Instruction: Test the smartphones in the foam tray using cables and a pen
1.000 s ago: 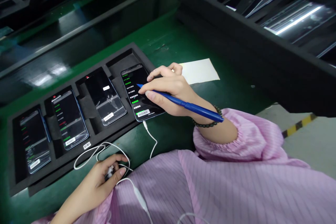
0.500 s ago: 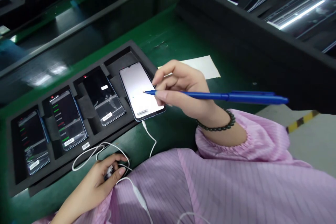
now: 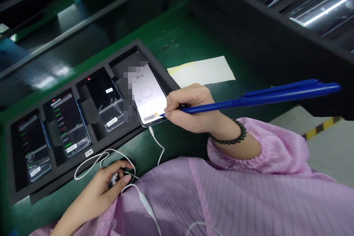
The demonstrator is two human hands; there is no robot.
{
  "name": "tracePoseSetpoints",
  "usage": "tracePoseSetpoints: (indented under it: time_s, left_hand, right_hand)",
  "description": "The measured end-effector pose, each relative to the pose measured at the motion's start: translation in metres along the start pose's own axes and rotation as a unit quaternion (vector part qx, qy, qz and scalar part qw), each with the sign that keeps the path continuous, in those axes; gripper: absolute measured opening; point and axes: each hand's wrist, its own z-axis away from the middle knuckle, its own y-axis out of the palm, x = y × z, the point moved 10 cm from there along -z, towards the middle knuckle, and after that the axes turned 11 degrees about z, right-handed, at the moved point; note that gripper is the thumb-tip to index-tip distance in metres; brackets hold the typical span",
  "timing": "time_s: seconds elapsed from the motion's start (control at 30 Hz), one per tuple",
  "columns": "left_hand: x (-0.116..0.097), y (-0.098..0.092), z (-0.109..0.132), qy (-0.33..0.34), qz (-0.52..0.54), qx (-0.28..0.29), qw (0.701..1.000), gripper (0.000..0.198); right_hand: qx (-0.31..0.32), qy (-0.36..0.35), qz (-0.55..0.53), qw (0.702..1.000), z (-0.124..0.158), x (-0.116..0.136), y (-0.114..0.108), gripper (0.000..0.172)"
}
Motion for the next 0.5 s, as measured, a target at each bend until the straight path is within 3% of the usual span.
tracePoseSetpoints:
  time_s: [0.5]
  left_hand:
    - [0.0015, 0.001, 0.0019, -0.002, 0.003, 0.007, 1.0, 0.041]
  right_hand:
    - [0.044, -0.013, 0.053, 0.998, 0.003, 0.0011, 0.0087, 0.031]
